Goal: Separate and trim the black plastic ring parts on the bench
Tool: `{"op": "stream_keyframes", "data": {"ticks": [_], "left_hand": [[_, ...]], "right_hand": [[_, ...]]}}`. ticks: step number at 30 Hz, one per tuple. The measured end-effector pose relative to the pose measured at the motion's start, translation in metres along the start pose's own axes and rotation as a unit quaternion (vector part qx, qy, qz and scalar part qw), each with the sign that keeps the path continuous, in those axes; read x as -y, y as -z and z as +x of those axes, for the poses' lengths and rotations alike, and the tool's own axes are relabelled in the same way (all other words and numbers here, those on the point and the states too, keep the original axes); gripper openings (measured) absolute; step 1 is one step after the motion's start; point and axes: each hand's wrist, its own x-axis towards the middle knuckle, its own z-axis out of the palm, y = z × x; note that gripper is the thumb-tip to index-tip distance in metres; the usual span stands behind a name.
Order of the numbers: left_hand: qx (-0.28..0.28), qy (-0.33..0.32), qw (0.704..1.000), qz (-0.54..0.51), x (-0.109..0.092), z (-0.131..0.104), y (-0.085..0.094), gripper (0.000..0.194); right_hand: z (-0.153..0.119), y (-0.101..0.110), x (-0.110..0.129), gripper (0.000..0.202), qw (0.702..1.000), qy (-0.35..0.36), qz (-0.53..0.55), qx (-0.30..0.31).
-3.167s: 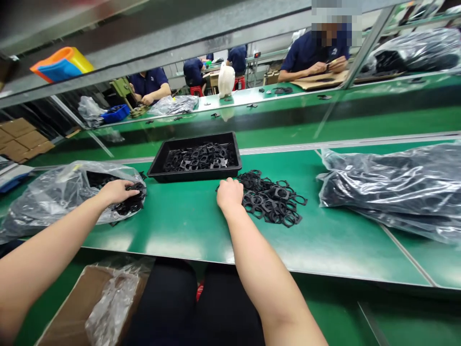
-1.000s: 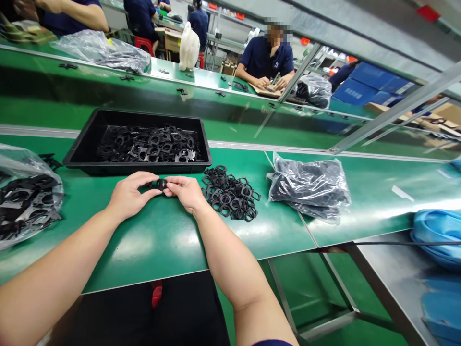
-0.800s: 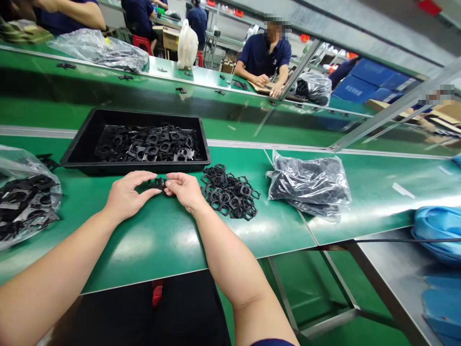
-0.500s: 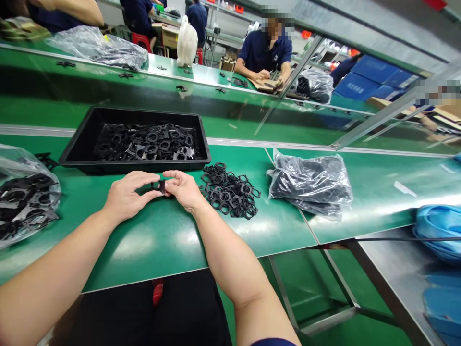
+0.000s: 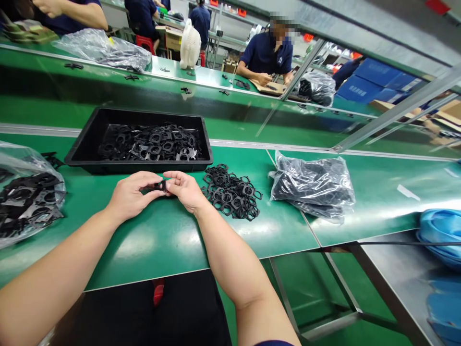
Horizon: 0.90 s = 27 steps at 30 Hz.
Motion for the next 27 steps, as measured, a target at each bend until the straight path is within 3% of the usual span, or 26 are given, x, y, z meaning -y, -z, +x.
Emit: {"op": "stream_keyframes", "data": {"ticks": [4, 7, 10, 14, 18, 27], "left_hand": [[-0.008, 0.033, 0.999, -0.035, 0.0003, -0.0017, -0.0016, 0.027], [-0.030, 0.095, 0.985, -0.142, 0.0005, -0.0004, -0.0043, 0.040], [-0.051, 0.231, 0.928, -0.288, 0.0020, 0.0028, -0.0061, 0.053], [-0.048, 0.347, 0.857, -0.378, 0.0041, 0.0066, -0.0048, 0.043], [-0.050, 0.369, 0.832, -0.411, 0.0034, 0.0073, -0.0019, 0.040], [0.015, 0.379, 0.835, -0.398, 0.0046, 0.0083, 0.0023, 0.038]], "right_hand": [[-0.0003, -0.0014, 0.0017, 0.040, 1.000, -0.021, -0.006, -0.002], [0.0006, -0.0015, 0.0014, 0.039, 1.000, -0.002, -0.013, -0.026], [0.0014, -0.0015, 0.0010, 0.039, 0.999, 0.009, -0.016, -0.045], [0.0013, -0.0027, 0.0006, 0.038, 0.998, 0.017, -0.030, -0.048], [0.0014, -0.0040, -0.0019, 0.038, 0.998, 0.024, -0.042, -0.045], [0.0019, -0.0030, -0.0072, 0.036, 0.997, 0.025, -0.057, -0.040]]}}
